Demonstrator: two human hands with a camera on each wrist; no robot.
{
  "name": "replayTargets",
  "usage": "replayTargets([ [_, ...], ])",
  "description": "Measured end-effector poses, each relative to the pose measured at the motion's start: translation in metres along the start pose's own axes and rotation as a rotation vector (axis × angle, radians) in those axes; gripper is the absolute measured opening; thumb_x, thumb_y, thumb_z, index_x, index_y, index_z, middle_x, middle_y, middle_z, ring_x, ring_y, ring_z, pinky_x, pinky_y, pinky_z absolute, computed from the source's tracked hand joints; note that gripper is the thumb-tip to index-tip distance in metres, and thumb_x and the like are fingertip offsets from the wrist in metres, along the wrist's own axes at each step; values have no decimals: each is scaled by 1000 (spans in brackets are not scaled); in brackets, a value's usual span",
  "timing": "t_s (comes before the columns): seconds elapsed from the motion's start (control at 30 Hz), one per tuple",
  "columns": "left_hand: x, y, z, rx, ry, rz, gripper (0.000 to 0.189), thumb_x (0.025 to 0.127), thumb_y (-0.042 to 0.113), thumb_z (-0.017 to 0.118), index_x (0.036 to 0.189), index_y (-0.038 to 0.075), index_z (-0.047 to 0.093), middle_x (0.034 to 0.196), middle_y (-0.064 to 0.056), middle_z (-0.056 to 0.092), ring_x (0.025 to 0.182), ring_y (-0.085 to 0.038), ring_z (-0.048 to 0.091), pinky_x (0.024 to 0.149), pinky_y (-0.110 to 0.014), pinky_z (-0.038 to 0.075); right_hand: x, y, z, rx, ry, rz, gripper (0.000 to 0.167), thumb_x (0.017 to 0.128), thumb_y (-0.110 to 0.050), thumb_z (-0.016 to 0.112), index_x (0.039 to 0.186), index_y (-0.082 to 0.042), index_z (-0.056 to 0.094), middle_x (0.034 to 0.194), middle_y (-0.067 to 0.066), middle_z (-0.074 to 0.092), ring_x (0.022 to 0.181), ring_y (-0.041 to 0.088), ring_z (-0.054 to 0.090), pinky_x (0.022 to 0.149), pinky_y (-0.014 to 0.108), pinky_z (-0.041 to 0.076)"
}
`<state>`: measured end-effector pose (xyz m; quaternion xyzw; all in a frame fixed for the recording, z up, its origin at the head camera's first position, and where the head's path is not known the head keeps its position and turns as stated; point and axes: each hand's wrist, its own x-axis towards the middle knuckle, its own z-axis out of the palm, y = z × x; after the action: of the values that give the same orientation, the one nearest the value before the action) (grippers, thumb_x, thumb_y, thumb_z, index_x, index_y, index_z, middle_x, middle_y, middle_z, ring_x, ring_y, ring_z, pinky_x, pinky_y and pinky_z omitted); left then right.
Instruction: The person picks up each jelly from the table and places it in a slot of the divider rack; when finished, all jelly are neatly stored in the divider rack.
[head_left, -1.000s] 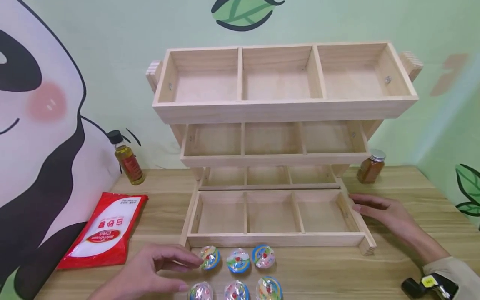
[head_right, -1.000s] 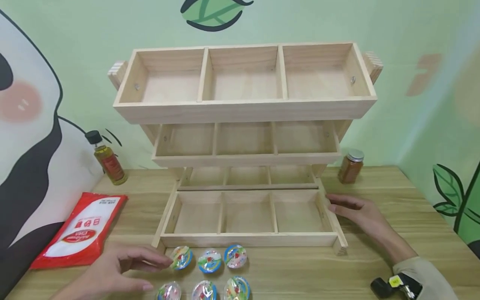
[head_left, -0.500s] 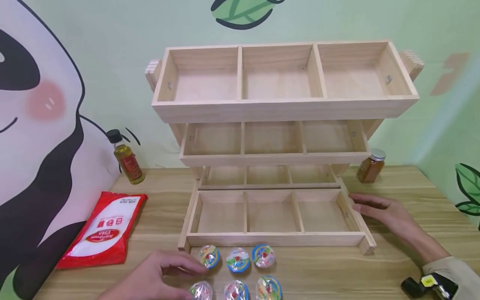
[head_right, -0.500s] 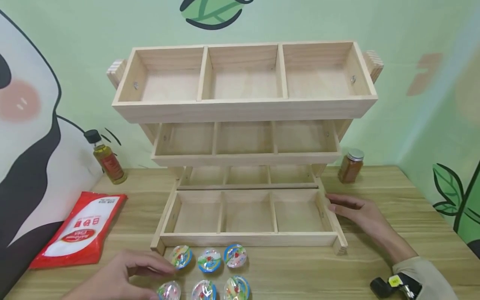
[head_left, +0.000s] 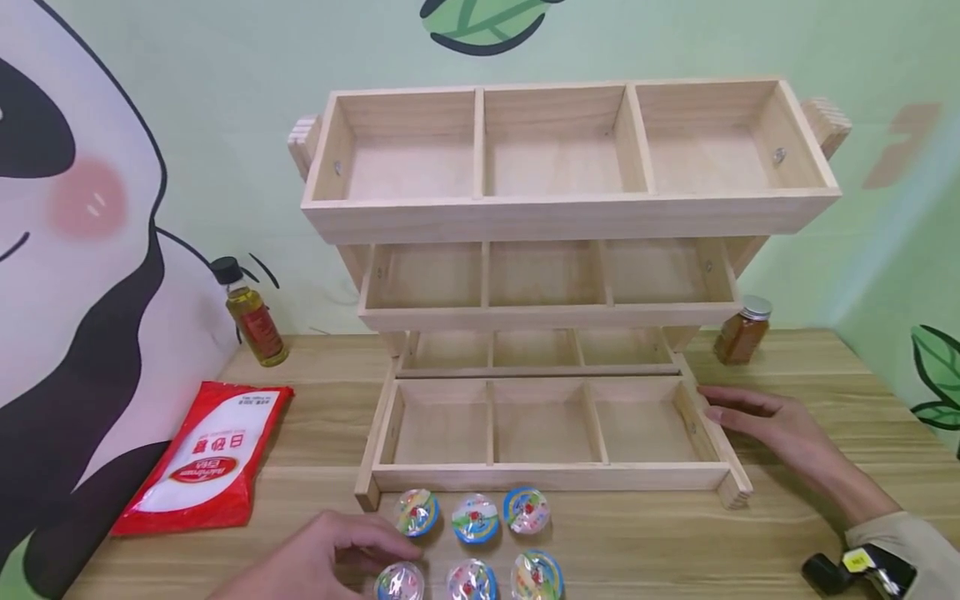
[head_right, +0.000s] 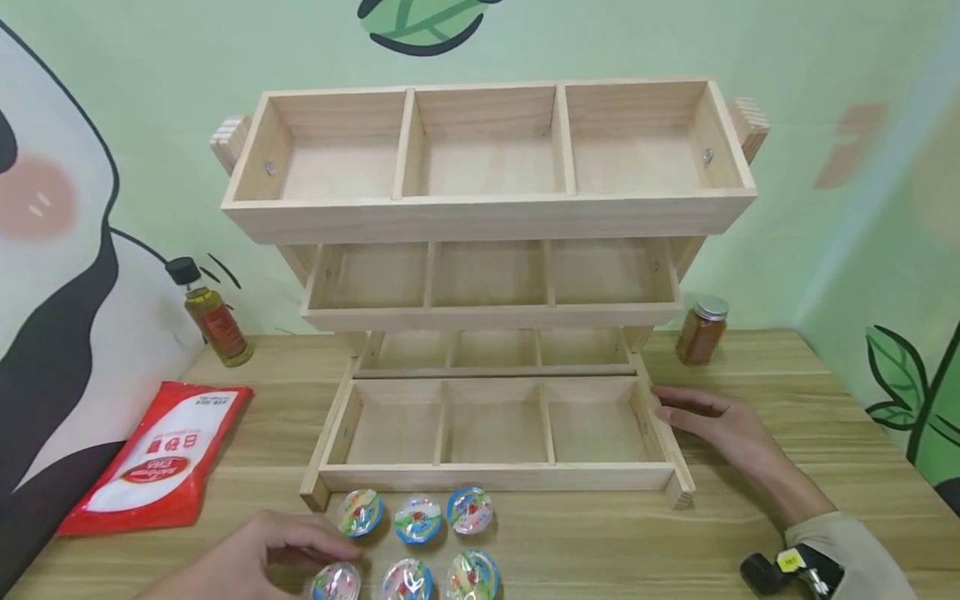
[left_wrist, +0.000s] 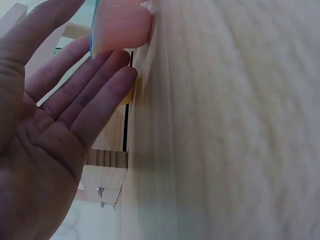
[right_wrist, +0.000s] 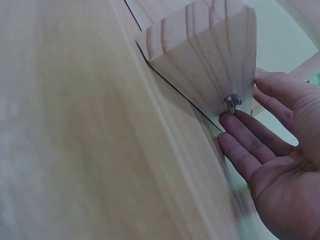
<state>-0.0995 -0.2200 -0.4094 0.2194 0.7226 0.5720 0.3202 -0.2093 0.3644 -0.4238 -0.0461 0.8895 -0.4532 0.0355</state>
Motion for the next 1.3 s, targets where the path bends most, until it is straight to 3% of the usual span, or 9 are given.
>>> replayTargets([
  [0.17, 1, -1, 1, -36, -41, -21, 40, 97, 15, 80, 136, 10, 72, 132, -15, 66, 114, -30, 67, 92, -33, 61, -1, 0, 0, 4, 0, -1, 55, 104, -44, 70, 149, -14, 63, 142, -16, 63, 131, -2, 44, 100, 25, 39],
  [0.3, 3, -1, 1, 12, -40, 8, 40, 95, 15, 82, 134, 11, 73, 130, -13, 68, 111, -26, 69, 92, -32, 61, -1, 1, 0, 11, 2, 3, 55, 104, -44, 70, 149, -14, 63, 142, -15, 62, 130, -4, 45, 97, 18, 39],
  [0.4, 4, -1, 1, 45, -46, 38, 40, 95, 15, 82, 134, 12, 73, 129, -11, 69, 111, -24, 69, 92, -32, 61, 0, 1, 0, 13, 1, 7, 55, 104, -44, 70, 149, -14, 63, 143, -12, 62, 129, -5, 46, 96, 17, 40],
  [0.53, 3, -1, 0, 58, -57, 61, 41, 96, 14, 81, 136, 11, 72, 129, -10, 69, 111, -23, 68, 93, -31, 60, 0, 1, -1, 12, 0, 5, 56, 104, -44, 69, 150, -13, 62, 145, -9, 62, 128, -4, 46, 99, 24, 40],
  [0.83, 2, -1, 0, 40, -52, 7, 40, 98, 17, 80, 137, 11, 71, 130, -11, 68, 112, -24, 68, 91, -31, 61, -1, 0, 0, 37, 4, -19, 55, 104, -42, 71, 148, -11, 64, 138, -17, 64, 125, -9, 46, 91, 7, 39],
  [0.93, 2, 1, -1, 35, -53, -16, 40, 99, 19, 79, 137, 13, 71, 131, -11, 67, 113, -24, 67, 92, -31, 61, -2, 0, 0, 26, 5, -7, 55, 104, -43, 70, 148, -13, 64, 139, -18, 63, 133, 1, 47, 99, 17, 40],
  [1.03, 2, 0, -1, 51, -45, -2, 40, 98, 19, 80, 136, 12, 72, 129, -10, 69, 111, -24, 68, 92, -31, 61, -1, -1, 0, 31, -1, 4, 56, 103, -43, 70, 149, -11, 62, 141, -15, 62, 145, 23, 43, 113, 43, 39],
  [1.13, 3, -1, -1, 80, -31, 29, 40, 96, 17, 82, 135, 12, 73, 126, -7, 70, 108, -22, 69, 91, -31, 61, -1, -3, 1, 41, -7, 13, 58, 103, -43, 70, 150, -9, 61, 148, -4, 61, 149, 40, 37, 114, 65, 33],
  [1.3, 3, 1, -1, 95, -13, 34, 42, 94, 18, 83, 134, 12, 74, 126, -7, 70, 108, -22, 69, 91, -31, 61, 0, -4, 1, 43, -5, 8, 59, 103, -43, 71, 150, -8, 61, 155, 16, 54, 149, 44, 35, 114, 69, 32],
])
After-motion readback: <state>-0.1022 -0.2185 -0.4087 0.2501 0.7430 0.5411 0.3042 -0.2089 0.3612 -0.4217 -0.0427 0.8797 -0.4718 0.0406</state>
